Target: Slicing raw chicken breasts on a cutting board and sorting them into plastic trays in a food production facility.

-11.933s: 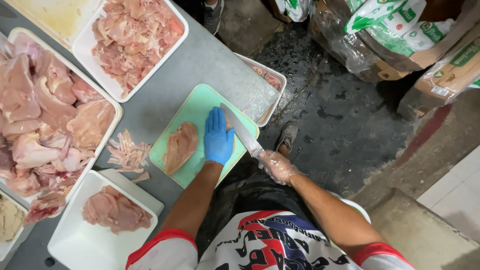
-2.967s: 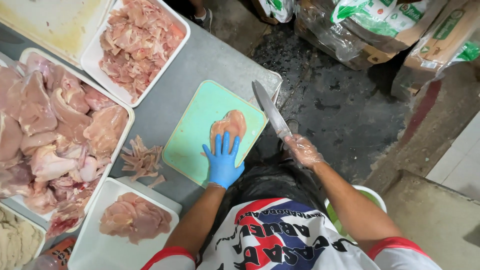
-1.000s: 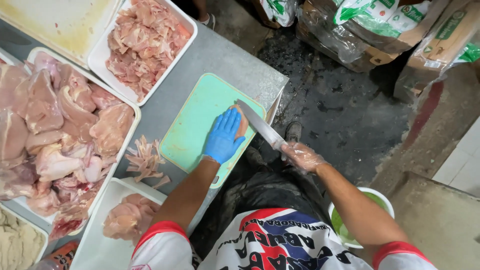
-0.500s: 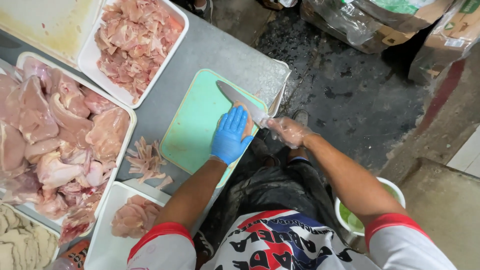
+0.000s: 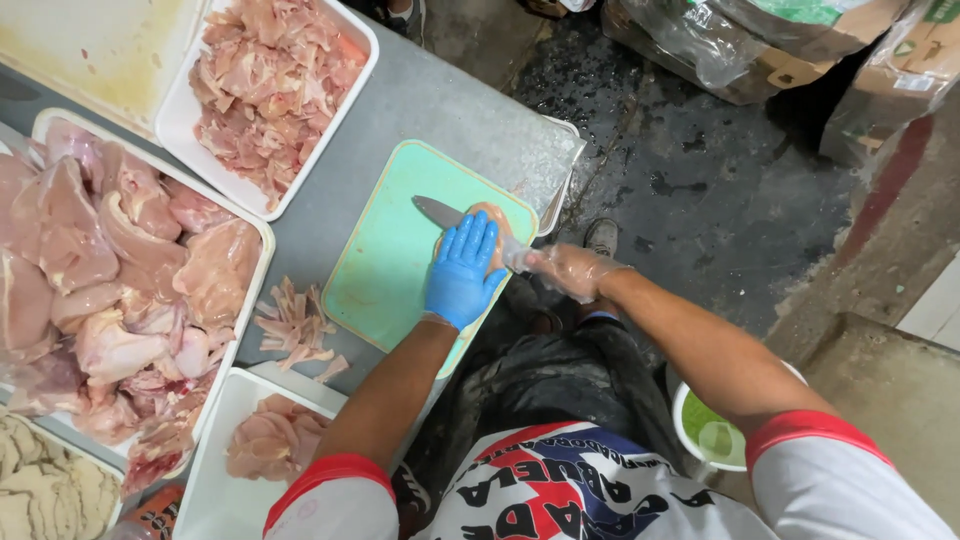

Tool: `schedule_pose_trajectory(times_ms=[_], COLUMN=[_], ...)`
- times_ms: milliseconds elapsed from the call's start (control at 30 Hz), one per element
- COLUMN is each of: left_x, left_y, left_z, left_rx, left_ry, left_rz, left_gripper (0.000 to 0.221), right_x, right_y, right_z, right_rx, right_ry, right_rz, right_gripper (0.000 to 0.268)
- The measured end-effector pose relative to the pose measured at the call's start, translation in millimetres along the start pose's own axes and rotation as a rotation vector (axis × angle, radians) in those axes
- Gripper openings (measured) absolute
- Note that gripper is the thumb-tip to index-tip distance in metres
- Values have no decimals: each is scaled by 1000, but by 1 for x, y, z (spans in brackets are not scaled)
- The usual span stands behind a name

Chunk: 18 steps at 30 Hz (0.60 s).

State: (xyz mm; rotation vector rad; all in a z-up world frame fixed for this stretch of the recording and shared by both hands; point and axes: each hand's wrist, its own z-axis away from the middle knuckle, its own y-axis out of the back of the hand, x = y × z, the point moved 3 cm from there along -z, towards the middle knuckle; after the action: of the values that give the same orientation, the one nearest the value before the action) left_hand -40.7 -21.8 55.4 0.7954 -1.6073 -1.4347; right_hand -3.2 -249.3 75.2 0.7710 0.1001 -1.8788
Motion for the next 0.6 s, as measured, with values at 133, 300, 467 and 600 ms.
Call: schedule_pose_trajectory(times_ms=[133,300,467,600], left_x=[1,-1,-9,-5], left_y=[-8,-1,1,-6], left_z=[-3,-1,1,0], left_rx=[-45,-105,-148,-172], left_ry=[27,49,58,65], left_rz=[31,67,16,-7], left_gripper=[74,71,71,71], right_x=[-5,15,27,-17], right_y=[17,11,-23,4], right_z=[54,36,-25,51], right_rx=[-75,-98,-125,-117], right_ry=[-48,-8,-8,19], right_rz=[42,195,29,115], right_gripper=[75,82,74,76])
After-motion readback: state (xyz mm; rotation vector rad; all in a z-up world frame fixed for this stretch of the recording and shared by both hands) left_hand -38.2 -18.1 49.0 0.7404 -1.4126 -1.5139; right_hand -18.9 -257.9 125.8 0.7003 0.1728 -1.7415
